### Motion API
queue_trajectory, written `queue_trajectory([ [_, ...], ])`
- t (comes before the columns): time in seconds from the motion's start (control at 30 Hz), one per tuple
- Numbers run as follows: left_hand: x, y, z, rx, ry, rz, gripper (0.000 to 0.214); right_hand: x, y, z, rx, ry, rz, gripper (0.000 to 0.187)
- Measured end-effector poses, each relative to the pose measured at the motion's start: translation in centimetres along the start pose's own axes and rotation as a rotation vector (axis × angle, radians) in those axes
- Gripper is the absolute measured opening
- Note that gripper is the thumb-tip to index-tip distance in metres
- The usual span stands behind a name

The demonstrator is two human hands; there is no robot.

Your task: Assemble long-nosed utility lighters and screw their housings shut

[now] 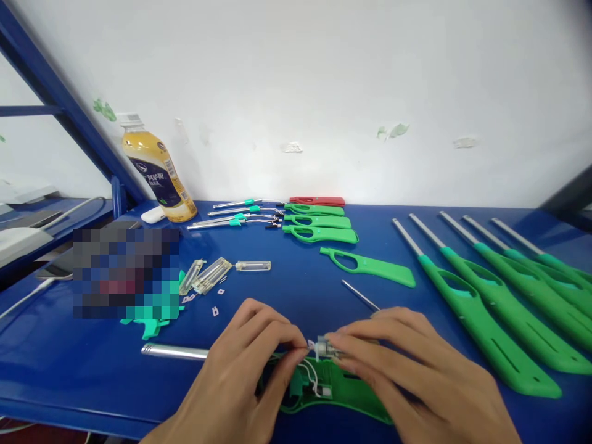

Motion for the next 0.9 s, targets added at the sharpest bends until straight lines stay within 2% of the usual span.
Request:
queue_trajectory([
  [0.27,0.27,0.12,0.03,0.023,0.019,-0.005,0.023,-0.07,0.18,0.09,-0.034,0.041,0.051,0.023],
  [0.6,0.25,0.24,-0.40,0.045,0.017,-0.027,0.025,0.24,-0.26,0.53,-0.071,0.048,0.019,0.021],
  [0.9,0.52,-0.02,-0.15,0.093,-0.041,-0.007,0.023,0.29,-0.20,0.84,0.048,0.041,-0.018,0.019],
])
Point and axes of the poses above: each hand's wrist, its own y-axis away from the middle knuckle, its own x-axis out of the palm, z = x × y, the point moved 1 cm from there along -y, towards the middle knuckle, and after that the axes turned 3 degrees about x, right-handed, at the moved point
